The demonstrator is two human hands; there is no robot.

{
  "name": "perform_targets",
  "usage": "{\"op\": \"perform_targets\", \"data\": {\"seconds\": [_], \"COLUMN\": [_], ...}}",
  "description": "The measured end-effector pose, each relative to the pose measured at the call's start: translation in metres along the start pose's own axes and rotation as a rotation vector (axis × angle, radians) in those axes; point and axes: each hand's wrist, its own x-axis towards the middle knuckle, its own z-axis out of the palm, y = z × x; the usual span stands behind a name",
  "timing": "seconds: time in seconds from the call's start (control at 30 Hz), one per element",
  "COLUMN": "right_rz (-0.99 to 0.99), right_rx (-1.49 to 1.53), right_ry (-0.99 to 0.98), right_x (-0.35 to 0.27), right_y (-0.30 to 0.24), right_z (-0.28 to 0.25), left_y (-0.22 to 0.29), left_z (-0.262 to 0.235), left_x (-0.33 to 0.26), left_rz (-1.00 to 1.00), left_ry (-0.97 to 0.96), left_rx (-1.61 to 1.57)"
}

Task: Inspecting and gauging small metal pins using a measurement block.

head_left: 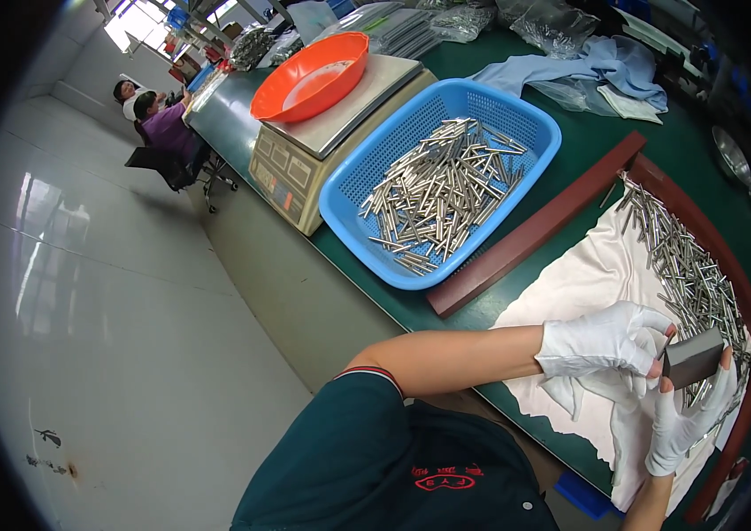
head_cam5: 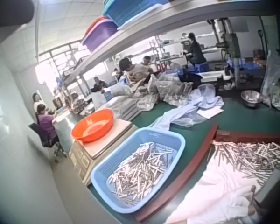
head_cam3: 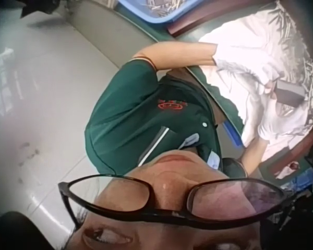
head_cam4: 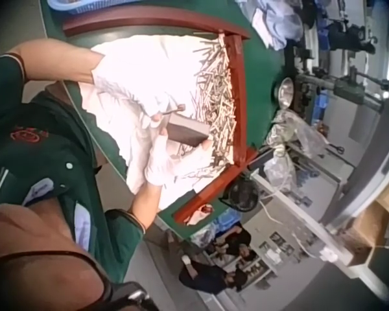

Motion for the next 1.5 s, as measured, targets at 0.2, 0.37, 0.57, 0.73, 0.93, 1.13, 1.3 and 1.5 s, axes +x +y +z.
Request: {"op": "perform_targets", "data": {"seconds": [0.2, 0.37, 0.57, 0.73, 0.93, 1.13, 1.3, 1.5], "right_rz": [-0.003, 0.022, -0.042, -0.017, -0.075, -0.075, -0.060, -0.169], "right_rx": [0.006, -0.016, -0.036, -0.010, -0.001, -0.003, 0.030, -0.029], "right_ry": [0.002, 0.009, 0.003, -0.016, -0.028, -0.001, 0.031, -0.026], "right_x": [0.000, 0.000, 0.001, 0.001, 0.004, 0.003, -0.001, 0.003], "right_y": [0.000, -0.007, -0.002, -0.006, -0.010, -0.007, -0.002, -0.003], "right_z": [0.000, -0.002, -0.003, -0.004, -0.004, -0.004, -0.004, -0.007], "left_y": [0.002, 0.003, 0.001, 0.005, 0.006, 0.008, 0.005, 0.005], "left_z": [0.001, 0.004, 0.005, 0.010, 0.014, 0.016, 0.010, 0.013], "left_x": [-0.001, -0.001, 0.000, -0.002, -0.003, -0.004, -0.002, -0.002], "left_rz": [0.007, -0.032, 0.008, -0.059, -0.071, -0.072, -0.086, -0.049], "left_ry": [0.008, 0.017, 0.087, 0.101, 0.110, 0.115, 0.071, 0.073], "left_rx": [0.020, 0.019, 0.032, 0.259, 0.317, 0.258, 0.199, 0.316]}}
